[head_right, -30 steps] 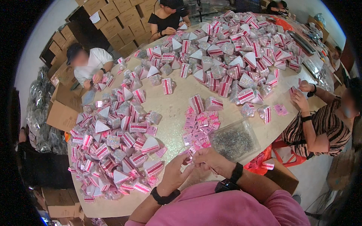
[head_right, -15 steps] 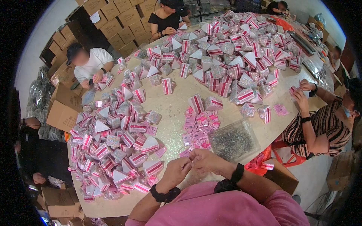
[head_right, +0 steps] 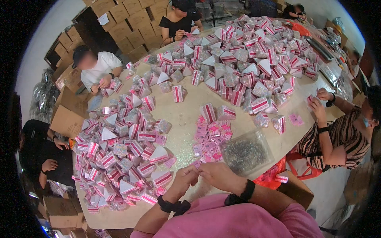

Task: Packing small triangular gift boxes with contents and sealing them.

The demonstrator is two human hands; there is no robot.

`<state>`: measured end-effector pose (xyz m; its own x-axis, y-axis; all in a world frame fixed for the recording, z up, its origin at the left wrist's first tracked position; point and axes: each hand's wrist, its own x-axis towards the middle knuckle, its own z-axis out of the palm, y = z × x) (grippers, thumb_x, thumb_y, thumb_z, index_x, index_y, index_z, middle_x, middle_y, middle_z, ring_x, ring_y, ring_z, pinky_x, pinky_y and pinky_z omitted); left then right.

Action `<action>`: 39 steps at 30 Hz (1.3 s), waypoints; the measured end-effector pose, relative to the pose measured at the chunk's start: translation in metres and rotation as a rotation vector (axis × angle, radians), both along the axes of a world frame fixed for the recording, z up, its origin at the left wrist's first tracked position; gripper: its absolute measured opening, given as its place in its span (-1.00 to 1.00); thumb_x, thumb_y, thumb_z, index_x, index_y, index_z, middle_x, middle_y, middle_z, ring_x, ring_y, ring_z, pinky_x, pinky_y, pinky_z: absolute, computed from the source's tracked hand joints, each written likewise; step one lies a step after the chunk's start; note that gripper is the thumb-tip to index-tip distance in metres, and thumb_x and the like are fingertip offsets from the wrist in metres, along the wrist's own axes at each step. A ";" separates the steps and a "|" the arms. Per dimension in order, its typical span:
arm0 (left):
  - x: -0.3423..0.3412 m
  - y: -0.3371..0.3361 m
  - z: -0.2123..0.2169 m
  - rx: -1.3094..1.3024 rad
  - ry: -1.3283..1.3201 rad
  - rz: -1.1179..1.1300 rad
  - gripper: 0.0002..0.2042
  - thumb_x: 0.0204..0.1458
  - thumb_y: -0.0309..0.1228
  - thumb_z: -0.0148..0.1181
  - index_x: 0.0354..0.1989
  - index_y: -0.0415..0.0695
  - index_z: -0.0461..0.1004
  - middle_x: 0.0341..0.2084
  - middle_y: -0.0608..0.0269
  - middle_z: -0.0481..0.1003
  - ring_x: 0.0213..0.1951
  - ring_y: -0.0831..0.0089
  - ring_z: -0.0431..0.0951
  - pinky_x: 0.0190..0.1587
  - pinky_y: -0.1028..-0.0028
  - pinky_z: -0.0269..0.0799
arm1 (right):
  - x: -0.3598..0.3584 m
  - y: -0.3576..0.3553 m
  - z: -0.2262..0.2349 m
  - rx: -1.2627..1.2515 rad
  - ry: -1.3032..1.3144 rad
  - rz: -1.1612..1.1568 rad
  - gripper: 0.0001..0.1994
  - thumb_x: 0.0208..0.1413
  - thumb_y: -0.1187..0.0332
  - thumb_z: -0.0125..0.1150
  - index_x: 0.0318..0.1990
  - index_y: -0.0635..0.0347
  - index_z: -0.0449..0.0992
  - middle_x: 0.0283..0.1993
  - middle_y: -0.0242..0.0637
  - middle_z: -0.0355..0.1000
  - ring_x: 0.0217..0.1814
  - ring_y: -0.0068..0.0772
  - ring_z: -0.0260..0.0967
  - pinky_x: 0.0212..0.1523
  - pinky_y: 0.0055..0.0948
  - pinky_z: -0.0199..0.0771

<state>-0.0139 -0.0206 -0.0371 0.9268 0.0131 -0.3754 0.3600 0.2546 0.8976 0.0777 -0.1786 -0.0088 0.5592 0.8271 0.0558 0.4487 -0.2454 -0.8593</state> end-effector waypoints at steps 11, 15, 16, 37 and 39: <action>0.020 0.066 0.034 0.217 -0.075 0.207 -0.83 0.10 -0.39 0.04 -0.49 -0.17 0.39 -0.68 0.44 0.32 -0.61 0.70 0.28 -0.54 0.64 0.22 | 0.030 -0.037 -0.009 -0.055 0.232 -0.181 -0.85 0.06 0.37 0.11 -0.27 0.25 0.48 -0.39 -0.15 0.44 -0.34 -0.31 0.43 -0.29 -0.42 0.40; 0.040 0.106 0.072 0.419 -0.063 0.212 -0.84 0.09 -0.41 0.04 -0.50 -0.18 0.38 -0.69 0.41 0.34 -0.62 0.68 0.30 -0.55 0.63 0.22 | 0.048 -0.055 0.007 -0.083 0.321 -0.272 -0.85 0.02 0.41 0.15 -0.27 0.28 0.49 -0.45 -0.32 0.42 -0.39 -0.56 0.36 -0.33 -0.53 0.37; 0.050 0.119 0.088 0.494 -0.114 0.228 -0.85 0.08 -0.42 0.04 -0.50 -0.18 0.38 -0.69 0.41 0.35 -0.63 0.68 0.30 -0.55 0.63 0.22 | 0.052 -0.062 0.008 -0.071 0.372 -0.310 -0.85 0.02 0.42 0.15 -0.28 0.29 0.49 -0.47 -0.35 0.41 -0.40 -0.60 0.34 -0.35 -0.55 0.37; 0.318 0.170 -0.077 1.166 0.058 0.314 -0.10 -0.26 -0.25 0.34 0.27 -0.19 -0.06 0.00 -0.24 0.28 0.04 -0.16 0.30 0.07 0.11 0.27 | 0.110 -0.112 0.015 -0.025 0.576 -0.828 -0.89 -0.09 0.56 0.12 -0.36 0.38 0.49 -0.59 -0.38 0.38 -0.58 -0.66 0.26 -0.58 -0.62 0.24; 0.327 0.159 -0.080 1.193 0.092 0.361 -0.08 -0.26 -0.28 0.33 0.28 -0.20 -0.10 0.01 -0.25 0.27 0.02 -0.21 0.30 0.06 0.08 0.27 | 0.107 -0.115 0.006 0.117 0.676 -0.878 -0.90 -0.13 0.60 0.11 -0.39 0.39 0.49 -0.59 -0.39 0.36 -0.60 -0.65 0.23 -0.59 -0.62 0.22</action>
